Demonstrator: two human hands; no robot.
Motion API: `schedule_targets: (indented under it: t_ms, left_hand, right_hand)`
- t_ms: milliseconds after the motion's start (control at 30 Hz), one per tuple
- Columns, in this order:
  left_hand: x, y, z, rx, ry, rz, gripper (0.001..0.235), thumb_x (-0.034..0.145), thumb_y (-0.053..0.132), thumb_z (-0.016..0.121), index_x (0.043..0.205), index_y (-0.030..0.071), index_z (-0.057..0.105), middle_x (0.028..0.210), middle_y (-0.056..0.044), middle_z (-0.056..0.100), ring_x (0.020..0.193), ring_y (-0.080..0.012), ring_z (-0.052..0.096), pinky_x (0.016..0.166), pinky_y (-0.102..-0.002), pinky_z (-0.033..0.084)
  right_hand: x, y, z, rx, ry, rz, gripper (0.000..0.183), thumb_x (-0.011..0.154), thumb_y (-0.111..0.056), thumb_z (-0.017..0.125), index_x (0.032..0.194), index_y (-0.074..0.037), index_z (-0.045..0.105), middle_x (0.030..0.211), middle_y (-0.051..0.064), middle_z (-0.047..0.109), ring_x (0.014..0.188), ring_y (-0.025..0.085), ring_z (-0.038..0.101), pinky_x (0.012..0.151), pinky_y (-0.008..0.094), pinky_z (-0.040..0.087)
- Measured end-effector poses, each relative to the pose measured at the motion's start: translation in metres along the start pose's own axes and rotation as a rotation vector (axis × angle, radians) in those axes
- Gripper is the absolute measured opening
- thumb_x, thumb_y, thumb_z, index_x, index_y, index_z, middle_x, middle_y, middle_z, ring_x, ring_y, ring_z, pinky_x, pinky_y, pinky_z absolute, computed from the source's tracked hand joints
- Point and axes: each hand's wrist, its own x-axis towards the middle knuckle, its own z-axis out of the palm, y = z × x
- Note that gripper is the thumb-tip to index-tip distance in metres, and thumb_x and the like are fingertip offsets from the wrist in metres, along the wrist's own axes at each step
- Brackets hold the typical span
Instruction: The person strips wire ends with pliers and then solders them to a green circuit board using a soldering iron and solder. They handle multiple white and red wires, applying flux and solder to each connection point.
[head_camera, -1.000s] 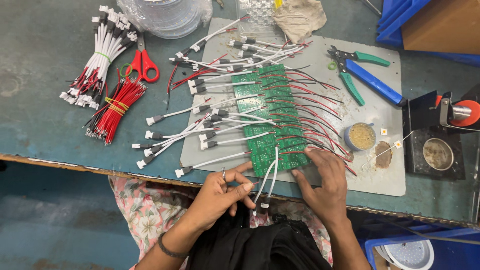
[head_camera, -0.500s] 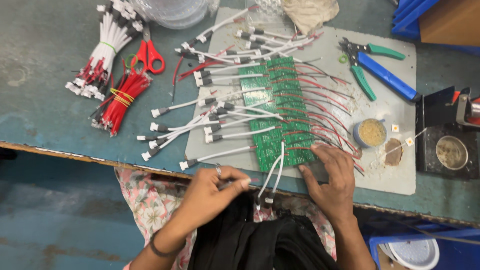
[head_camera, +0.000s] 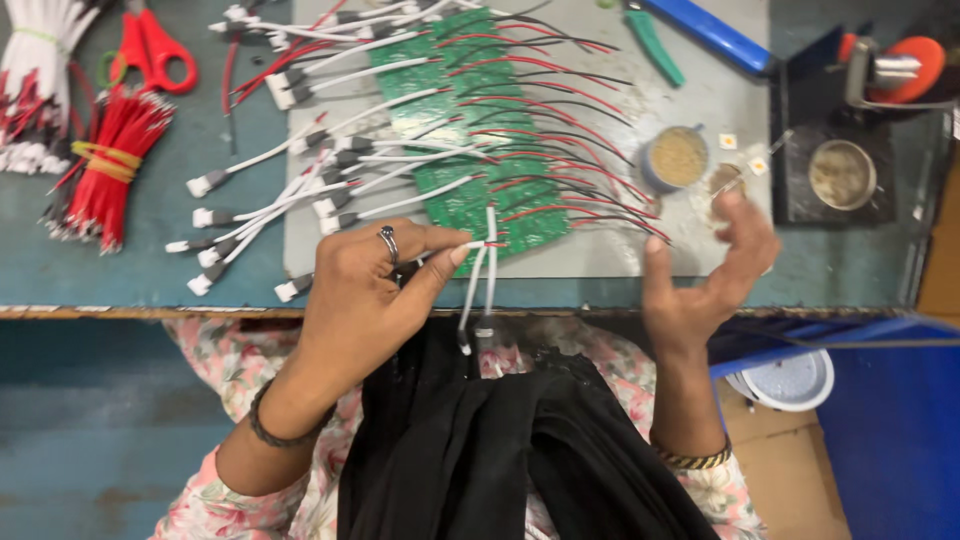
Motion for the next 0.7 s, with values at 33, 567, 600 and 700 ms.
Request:
schedule_targets:
  t_ms: [33,567,600,700]
  left_hand:
    - [0.005,0.004,0.004,0.003,-0.008,0.035,0.012,0.096,0.012,0.074,0.104,0.004,0.077,0.086,-0.009,0.074,0.075,-0.0197,0.072,0.067,-0.030,0.053]
    - [0.036,0.034,0.061,-0.017,-0.013,0.028,0.012,0.082,0.011,0.075,0.090,0.003,0.076,0.077,-0.011,0.073,0.061,-0.0237,0.072,0.055,-0.035,0.052]
    - [0.035,0.032,0.064,-0.035,-0.011,0.062,0.011,0.083,0.011,0.075,0.091,0.003,0.076,0.079,-0.011,0.073,0.065,-0.0241,0.073,0.056,-0.034,0.054]
    - [0.027,0.029,0.069,-0.042,-0.004,0.112,0.010,0.085,0.009,0.075,0.091,0.002,0.074,0.084,-0.011,0.072,0.072,-0.0260,0.074,0.062,-0.035,0.056]
  right_hand:
    - [0.004,0.007,-0.006,-0.026,0.003,0.006,0.074,0.094,-0.013,0.085,0.154,-0.008,0.042,0.152,0.013,0.050,0.137,0.026,0.047,0.107,0.038,0.043]
    - [0.038,0.031,-0.005,0.114,-0.182,0.259,0.120,0.068,-0.015,0.093,0.160,-0.009,0.016,0.142,0.022,0.058,0.130,0.032,0.058,0.109,0.043,0.046]
    - [0.041,0.032,-0.004,0.133,-0.186,0.253,0.119,0.069,-0.015,0.093,0.159,-0.009,0.016,0.141,0.022,0.058,0.130,0.032,0.058,0.108,0.043,0.046]
    - [0.048,0.034,0.000,0.154,-0.164,0.296,0.114,0.075,-0.011,0.085,0.163,-0.010,0.013,0.148,0.022,0.055,0.131,0.031,0.059,0.109,0.042,0.047]
